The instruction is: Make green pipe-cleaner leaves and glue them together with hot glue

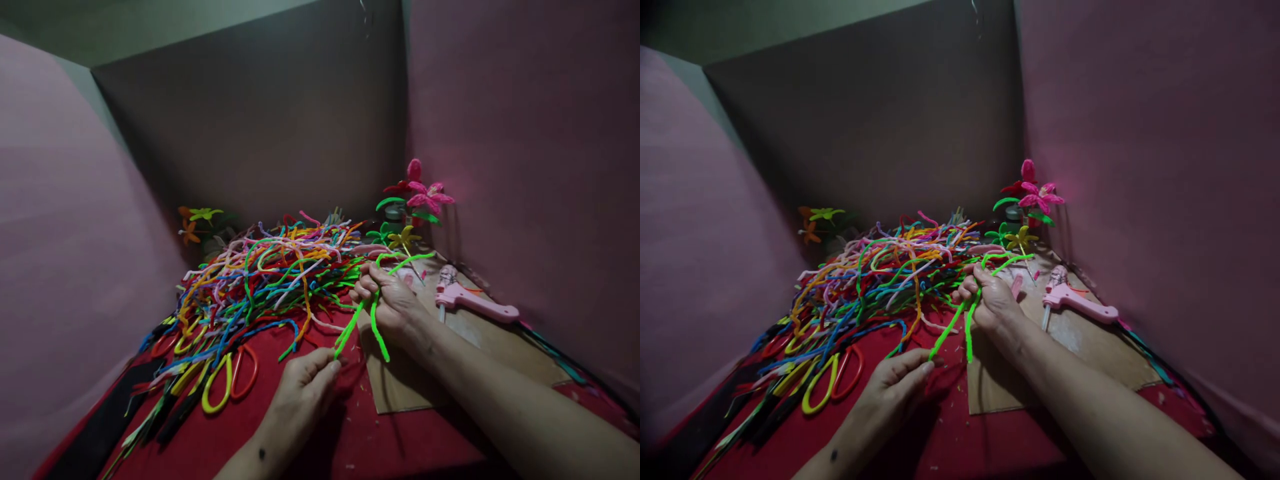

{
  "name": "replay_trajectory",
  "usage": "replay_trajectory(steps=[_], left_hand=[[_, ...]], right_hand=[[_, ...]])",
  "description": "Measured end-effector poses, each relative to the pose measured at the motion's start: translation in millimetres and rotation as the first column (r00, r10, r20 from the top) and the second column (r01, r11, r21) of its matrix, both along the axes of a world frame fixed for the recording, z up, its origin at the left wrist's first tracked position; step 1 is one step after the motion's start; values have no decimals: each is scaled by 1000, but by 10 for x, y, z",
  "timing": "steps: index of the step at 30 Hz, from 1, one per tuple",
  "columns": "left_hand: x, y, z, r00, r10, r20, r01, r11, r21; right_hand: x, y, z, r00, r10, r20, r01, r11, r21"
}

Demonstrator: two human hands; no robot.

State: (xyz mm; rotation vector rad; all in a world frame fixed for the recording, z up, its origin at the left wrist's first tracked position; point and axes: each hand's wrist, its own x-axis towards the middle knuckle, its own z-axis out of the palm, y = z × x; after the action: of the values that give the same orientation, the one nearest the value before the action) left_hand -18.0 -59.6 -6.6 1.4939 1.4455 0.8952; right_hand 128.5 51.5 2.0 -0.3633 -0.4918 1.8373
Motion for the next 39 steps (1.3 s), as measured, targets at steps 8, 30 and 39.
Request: replay_trajectory(steps=[8,30,39], left_hand=[[-119,-126,33,962,34,270,56,947,-317],[-217,-268,36,985,-123,119,152,948,-278],[-464,25,256,989,-85,-118,65,984,-164]], right_hand=[[47,-84,97,999,36,-3,-36,998,41],[163,-149,213,989,101,107,-105,994,32],[153,-102,129,972,235,-3,-233,962,-140]])
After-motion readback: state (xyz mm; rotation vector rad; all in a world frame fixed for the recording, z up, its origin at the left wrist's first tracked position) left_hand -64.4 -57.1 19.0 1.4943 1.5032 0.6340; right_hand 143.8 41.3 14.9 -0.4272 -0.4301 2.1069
